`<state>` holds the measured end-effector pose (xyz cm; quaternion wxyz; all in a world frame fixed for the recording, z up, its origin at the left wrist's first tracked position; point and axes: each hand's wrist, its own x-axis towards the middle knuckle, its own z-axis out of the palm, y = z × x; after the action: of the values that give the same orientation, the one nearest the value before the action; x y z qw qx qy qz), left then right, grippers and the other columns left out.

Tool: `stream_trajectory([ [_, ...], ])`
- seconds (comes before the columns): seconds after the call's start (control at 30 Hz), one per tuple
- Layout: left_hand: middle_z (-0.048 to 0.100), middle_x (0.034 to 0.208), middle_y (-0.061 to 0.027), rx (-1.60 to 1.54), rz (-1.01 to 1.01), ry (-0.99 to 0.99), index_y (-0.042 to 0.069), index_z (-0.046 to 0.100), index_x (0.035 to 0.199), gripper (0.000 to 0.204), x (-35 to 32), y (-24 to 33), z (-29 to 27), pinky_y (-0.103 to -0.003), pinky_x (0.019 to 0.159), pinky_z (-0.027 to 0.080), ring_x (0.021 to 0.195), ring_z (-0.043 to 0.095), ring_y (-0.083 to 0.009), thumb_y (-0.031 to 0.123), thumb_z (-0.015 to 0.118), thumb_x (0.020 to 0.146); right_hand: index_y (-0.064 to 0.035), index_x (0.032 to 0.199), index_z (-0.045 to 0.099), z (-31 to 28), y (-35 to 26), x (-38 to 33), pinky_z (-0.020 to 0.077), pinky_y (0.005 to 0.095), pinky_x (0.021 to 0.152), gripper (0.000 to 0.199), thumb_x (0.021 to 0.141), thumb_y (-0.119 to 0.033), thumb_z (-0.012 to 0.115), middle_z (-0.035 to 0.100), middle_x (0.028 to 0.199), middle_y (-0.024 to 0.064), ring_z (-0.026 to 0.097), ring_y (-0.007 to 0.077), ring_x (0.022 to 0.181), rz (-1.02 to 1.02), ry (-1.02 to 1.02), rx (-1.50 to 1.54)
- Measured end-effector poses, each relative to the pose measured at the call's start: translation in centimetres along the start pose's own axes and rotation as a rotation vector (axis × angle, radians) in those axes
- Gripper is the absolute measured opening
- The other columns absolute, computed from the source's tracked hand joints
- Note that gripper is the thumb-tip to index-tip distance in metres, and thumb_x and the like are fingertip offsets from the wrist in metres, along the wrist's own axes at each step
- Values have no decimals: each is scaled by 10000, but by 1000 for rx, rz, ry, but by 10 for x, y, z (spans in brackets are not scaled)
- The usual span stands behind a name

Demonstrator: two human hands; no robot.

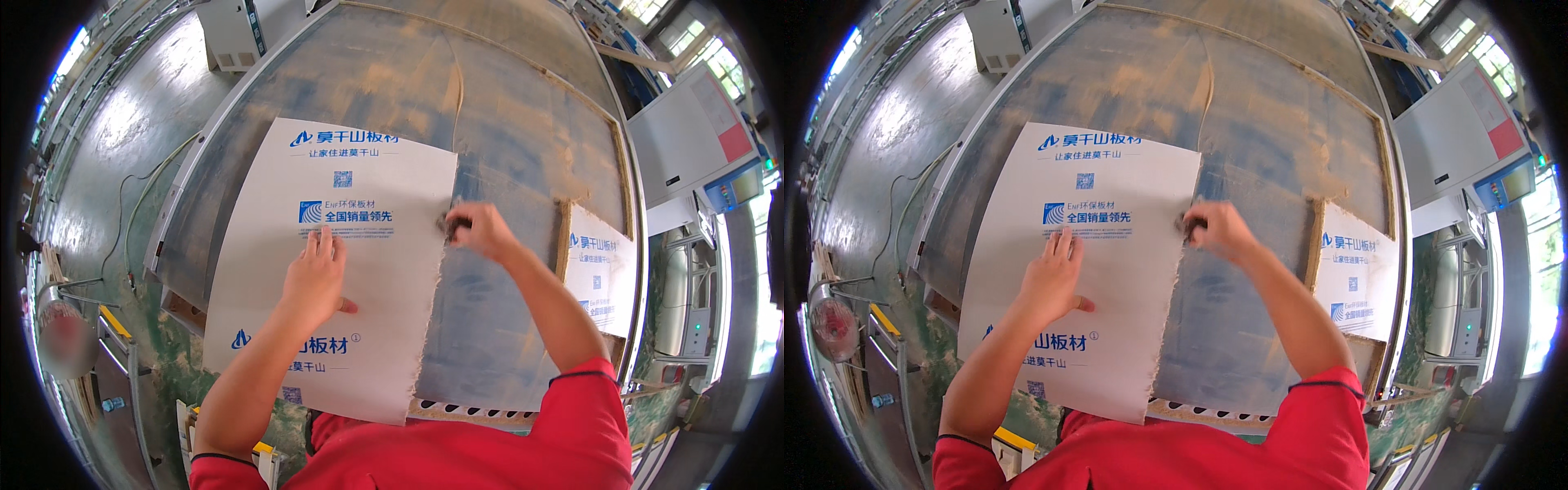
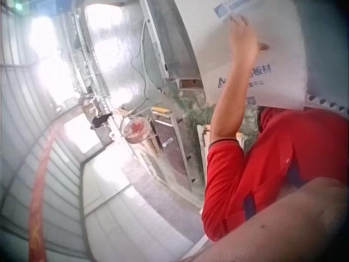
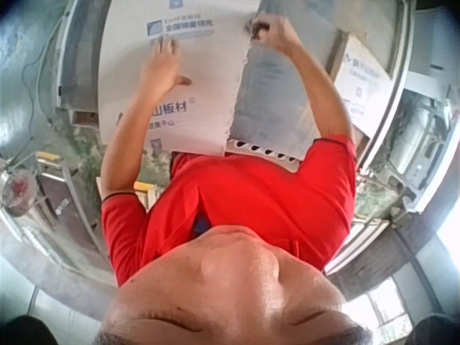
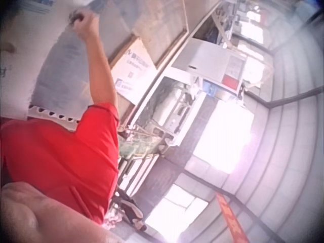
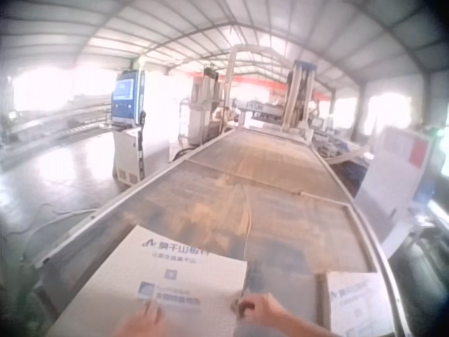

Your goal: The person cleans large white boards with a cloth, wiping the edges and surfaces before placing them onto a stack.

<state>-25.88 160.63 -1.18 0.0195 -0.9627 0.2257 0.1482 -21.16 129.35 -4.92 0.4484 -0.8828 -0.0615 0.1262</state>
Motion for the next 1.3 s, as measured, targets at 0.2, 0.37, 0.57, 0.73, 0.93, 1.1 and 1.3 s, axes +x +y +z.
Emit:
stream_trajectory([
  [0.2, 284, 1489, -233, -5, -9, -16, -23, 326, 1393, 1085, -2, 2, 0, -416, 977, 475, 1375, 315, -376, 491, 846, 592, 13, 949, 660, 19, -14, -49, 531, 316, 688, 254, 724, 11, 543, 676, 784, 146, 689, 214, 715, -54, 36, 7],
  [0.37, 279, 1490, -232, 11, -27, -11, -26, 329, 1387, 1077, -10, 4, 2, -413, 983, 474, 1374, 314, -374, 510, 836, 602, 7, 965, 665, -22, -16, 25, 531, 327, 693, 258, 742, -15, 537, 692, 766, 138, 697, 234, 717, -57, 339, -30],
  [0.57, 288, 1483, -234, 24, -13, -7, -30, 327, 1384, 1075, -13, 8, 5, -402, 986, 475, 1369, 322, -370, 502, 840, 603, 8, 959, 663, -11, 15, 47, 532, 338, 714, 260, 735, -15, 534, 693, 804, 161, 698, 249, 741, 9, 299, -155],
  [0.73, 241, 1511, -219, -10, -40, -36, -16, 312, 1402, 1080, -7, 6, 6, -433, 1001, 458, 1386, 288, -370, 476, 847, 604, -9, 949, 664, 8, 0, 11, 516, 368, 761, 254, 726, -48, 548, 682, 870, 154, 660, 305, 840, 16, 196, -167],
  [0.93, 308, 1467, -254, 49, 2, 18, -39, 337, 1363, 1096, -7, 6, 14, -395, 968, 491, 1365, 334, -372, 497, 866, 566, -20, 917, 655, 49, -5, -55, 501, 406, 788, 208, 740, -43, 547, 655, 940, 163, 611, 362, 888, -178, 218, -223],
  [1.1, 294, 1471, -255, 40, 4, -6, -36, 338, 1365, 1080, -6, 7, 7, -407, 996, 463, 1354, 342, -365, 490, 861, 580, -20, 894, 639, 76, -20, -106, 499, 416, 786, 201, 720, -13, 538, 647, 922, 165, 602, 367, 890, -225, 191, -189],
  [1.3, 300, 1460, -274, 44, 43, -5, -55, 346, 1349, 1050, -12, -3, 3, -411, 1004, 453, 1330, 365, -374, 498, 845, 609, -7, 889, 632, 132, -45, -197, 504, 421, 786, 217, 687, 9, 555, 639, 903, 163, 601, 370, 889, -255, 42, -178],
])
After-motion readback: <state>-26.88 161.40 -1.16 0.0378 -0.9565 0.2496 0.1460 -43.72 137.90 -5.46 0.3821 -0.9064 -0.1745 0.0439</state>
